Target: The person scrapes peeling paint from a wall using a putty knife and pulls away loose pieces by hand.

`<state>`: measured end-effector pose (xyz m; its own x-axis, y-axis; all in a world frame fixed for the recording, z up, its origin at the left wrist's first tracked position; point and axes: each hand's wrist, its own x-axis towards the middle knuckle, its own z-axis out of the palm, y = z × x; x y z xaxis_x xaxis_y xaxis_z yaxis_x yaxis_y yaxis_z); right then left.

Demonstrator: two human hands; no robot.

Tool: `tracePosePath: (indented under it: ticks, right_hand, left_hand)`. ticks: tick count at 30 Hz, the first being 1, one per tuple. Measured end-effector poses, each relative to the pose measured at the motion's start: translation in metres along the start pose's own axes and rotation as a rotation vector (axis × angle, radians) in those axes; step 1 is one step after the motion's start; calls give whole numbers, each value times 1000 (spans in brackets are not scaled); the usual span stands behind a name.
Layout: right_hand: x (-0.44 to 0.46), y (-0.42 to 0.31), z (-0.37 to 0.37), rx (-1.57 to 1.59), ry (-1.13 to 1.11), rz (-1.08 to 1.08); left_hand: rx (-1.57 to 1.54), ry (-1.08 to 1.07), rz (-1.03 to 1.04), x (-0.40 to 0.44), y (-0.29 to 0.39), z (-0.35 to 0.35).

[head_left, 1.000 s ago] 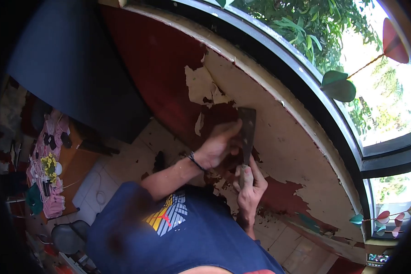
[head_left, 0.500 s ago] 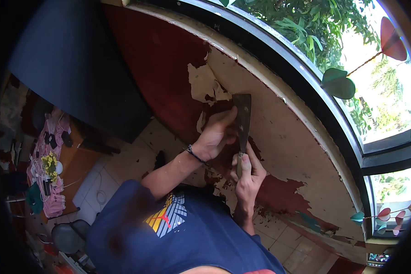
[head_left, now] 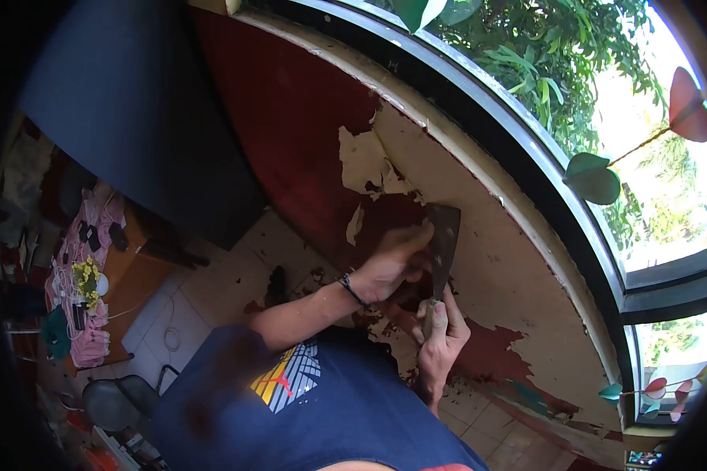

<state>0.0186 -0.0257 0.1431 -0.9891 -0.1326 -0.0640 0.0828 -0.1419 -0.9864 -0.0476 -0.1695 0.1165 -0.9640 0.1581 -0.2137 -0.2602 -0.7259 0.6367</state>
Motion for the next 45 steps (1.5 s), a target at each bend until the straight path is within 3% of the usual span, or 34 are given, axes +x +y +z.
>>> tracePosePath:
  ticks: [16,19,22,26,31,34,40,43,45]
  right_hand:
    - [-1,-7,0,38,-10,70]
    - [13,-4,5,-36,-9,55]
    - [18,4,11,11,-56,0]
    - [4,2,3,15,-36,59]
    - [12,-7,15,-9,4,71]
    - [16,0,13,-52,-54,-24]
    - [19,-27,14,-53,-67,89]
    - [14,-13,9,-90,-43,50]
    - [22,-8,13,-81,-55,5]
  left_hand:
    - [-26,60,-67,-3,-3,2]
    - [-52,-16,-8,4,1,-8]
    - [1,44,40,3,11,-10]
    - [8,86,-76,-5,5,-1]
    - [-2,61,-48,-2,13,-3]
    - [27,73,-8,-3,20,-3]
    - [-125,-11,11,1,13,-1]
    - [-106,167,-25,-2,9,0]
    - [-151,-45,-37,1,9,-7]
